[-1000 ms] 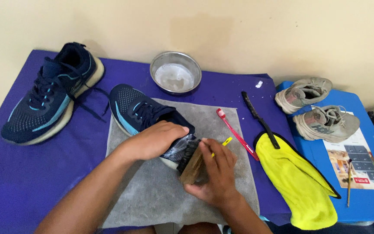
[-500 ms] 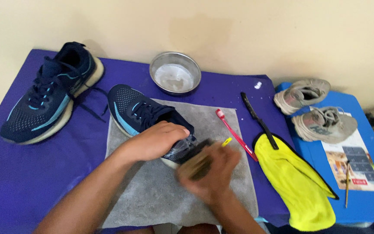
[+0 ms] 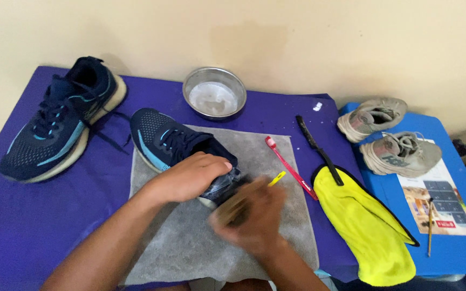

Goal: Cleaning a blue sneaker using brushes and cleaning solution

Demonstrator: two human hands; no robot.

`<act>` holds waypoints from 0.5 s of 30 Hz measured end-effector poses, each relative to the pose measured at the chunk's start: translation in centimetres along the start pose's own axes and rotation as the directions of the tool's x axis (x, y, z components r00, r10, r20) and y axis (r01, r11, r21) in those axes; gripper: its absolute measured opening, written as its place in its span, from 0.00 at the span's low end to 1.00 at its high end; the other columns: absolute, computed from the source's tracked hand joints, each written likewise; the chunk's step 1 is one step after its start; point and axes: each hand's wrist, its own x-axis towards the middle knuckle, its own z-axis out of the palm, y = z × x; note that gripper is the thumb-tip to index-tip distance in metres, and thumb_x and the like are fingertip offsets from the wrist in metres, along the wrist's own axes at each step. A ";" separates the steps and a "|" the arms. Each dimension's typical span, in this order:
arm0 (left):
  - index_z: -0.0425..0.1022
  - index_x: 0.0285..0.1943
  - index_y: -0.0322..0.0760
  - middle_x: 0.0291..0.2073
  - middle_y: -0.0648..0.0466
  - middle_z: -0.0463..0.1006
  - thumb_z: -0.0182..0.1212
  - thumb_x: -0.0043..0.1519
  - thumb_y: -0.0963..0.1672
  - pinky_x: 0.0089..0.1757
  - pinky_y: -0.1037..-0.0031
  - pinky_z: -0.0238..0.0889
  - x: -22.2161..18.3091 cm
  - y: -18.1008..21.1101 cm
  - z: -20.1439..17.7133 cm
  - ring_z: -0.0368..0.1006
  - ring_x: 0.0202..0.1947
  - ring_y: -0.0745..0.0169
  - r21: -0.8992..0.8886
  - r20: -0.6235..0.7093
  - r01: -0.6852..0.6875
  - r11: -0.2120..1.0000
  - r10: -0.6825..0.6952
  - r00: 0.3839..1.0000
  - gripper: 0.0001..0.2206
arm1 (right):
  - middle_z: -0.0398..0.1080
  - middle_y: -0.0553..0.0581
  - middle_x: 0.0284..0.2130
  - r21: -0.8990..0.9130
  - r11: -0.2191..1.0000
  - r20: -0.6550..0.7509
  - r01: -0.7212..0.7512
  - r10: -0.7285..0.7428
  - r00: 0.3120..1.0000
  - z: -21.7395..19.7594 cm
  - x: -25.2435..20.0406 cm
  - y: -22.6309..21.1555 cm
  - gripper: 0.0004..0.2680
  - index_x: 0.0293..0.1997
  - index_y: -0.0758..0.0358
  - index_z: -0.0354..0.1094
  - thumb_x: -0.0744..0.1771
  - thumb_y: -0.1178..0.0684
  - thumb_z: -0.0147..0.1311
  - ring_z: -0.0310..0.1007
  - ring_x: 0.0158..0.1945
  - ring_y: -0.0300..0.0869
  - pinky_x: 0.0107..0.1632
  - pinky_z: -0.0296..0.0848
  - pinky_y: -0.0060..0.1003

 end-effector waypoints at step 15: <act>0.73 0.58 0.34 0.60 0.40 0.75 0.46 0.69 0.45 0.52 0.57 0.60 -0.6 -3.1 2.2 0.70 0.61 0.41 0.105 -0.006 -0.044 0.994 0.045 0.999 0.15 | 0.62 0.70 0.58 0.080 0.912 -0.009 0.402 -0.403 0.915 1.6 -1.4 1.5 0.29 0.59 0.54 0.68 0.58 0.31 0.72 0.70 0.55 0.59 0.55 0.69 0.53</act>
